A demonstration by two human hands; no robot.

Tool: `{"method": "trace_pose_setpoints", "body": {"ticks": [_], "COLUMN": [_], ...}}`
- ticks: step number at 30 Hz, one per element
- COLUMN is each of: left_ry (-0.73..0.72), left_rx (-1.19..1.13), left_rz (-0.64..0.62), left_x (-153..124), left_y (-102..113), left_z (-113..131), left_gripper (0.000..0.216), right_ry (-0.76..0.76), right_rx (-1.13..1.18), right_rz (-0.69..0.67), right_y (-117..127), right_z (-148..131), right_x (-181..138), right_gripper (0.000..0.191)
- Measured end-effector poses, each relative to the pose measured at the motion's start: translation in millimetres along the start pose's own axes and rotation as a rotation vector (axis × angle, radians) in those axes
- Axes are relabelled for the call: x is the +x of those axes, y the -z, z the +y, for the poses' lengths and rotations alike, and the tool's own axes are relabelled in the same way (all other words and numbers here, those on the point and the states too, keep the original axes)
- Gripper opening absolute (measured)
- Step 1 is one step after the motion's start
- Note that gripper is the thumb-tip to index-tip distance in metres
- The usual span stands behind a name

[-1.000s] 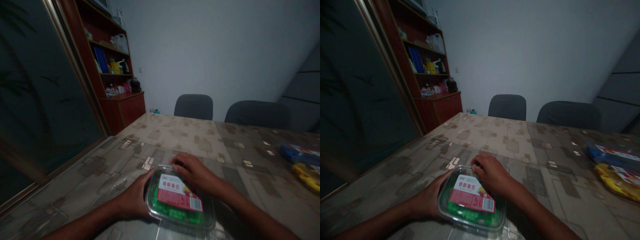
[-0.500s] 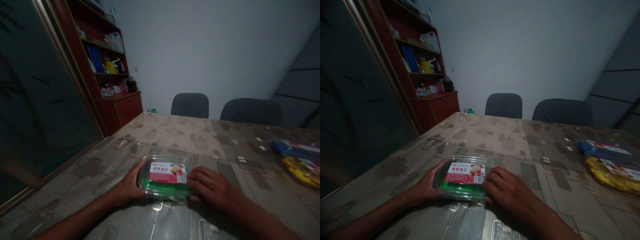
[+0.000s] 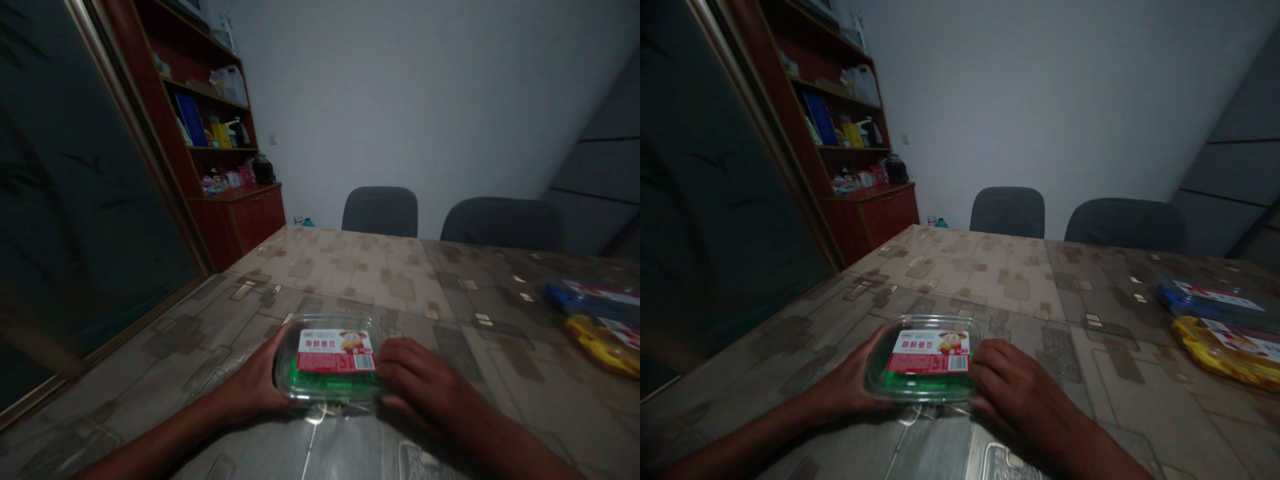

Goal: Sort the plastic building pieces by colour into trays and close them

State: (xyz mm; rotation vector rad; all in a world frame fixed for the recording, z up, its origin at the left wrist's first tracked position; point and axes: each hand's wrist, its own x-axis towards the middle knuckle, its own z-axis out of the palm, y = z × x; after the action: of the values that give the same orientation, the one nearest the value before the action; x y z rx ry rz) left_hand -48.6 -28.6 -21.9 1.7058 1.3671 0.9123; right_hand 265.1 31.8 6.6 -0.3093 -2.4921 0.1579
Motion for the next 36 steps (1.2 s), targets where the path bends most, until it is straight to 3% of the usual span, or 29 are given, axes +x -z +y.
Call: {"method": "trace_pose_setpoints", "body": {"ticks": [3, 5, 10, 15, 18, 20, 22, 25, 28, 32, 36], "left_ry": [0.030, -0.029, -0.324, -0.678, -0.799, -0.822, -0.864, -0.995, -1.082, -1.129, -1.136], "left_rx": [0.033, 0.034, 0.079, 0.240, 0.424, 0.582, 0.677, 0.703, 0.701, 0.701, 0.713], "left_rz": [-0.049, -0.042, -0.099, -0.153, 0.032, 0.128, 0.134, 0.047, -0.003, 0.036, 0.109], "left_x": [-15, -26, -41, -37, -24, -13, -2, 12, 18, 18, 17], "left_y": [5, 7, -2, -8, 4, 14, 22, 27, 25, 19, 12], "left_z": [7, 12, 25, 24, 17, 13, 12, 17, 27, 31, 25], "left_gripper": [0.113, 0.109, 0.052, 0.011, 0.008, 0.017, 0.023, 0.018, 0.016, 0.016, 0.018], "right_ry": [-0.216, -0.364, -0.630, -0.724, -0.635, -0.482, -0.296, -0.099, -0.040, -0.013, 0.011], "right_rx": [0.081, 0.121, 0.278, 0.573, 0.445, 0.262, 0.104, -0.198, -0.400, -0.358, -0.344], "right_rz": [0.016, 0.078, 0.208, 0.195, 0.222, 0.245, 0.217, 0.148, 0.200, 0.217, 0.239], "right_y": [2, -2, -25, -43, -33, -21, -13, -16, -25, -22, -13], "right_z": [2, 7, 19, 26, 18, 2, -19, -46, -57, -53, -50], "right_x": [-10, -15, 4, 46, 53, 46, 33, 15, 5, 3, 2], "right_gripper": [0.036, 0.040, 0.034, 0.040, 0.030, 0.023, 0.021, 0.015, 0.021, 0.027, 0.019]}}
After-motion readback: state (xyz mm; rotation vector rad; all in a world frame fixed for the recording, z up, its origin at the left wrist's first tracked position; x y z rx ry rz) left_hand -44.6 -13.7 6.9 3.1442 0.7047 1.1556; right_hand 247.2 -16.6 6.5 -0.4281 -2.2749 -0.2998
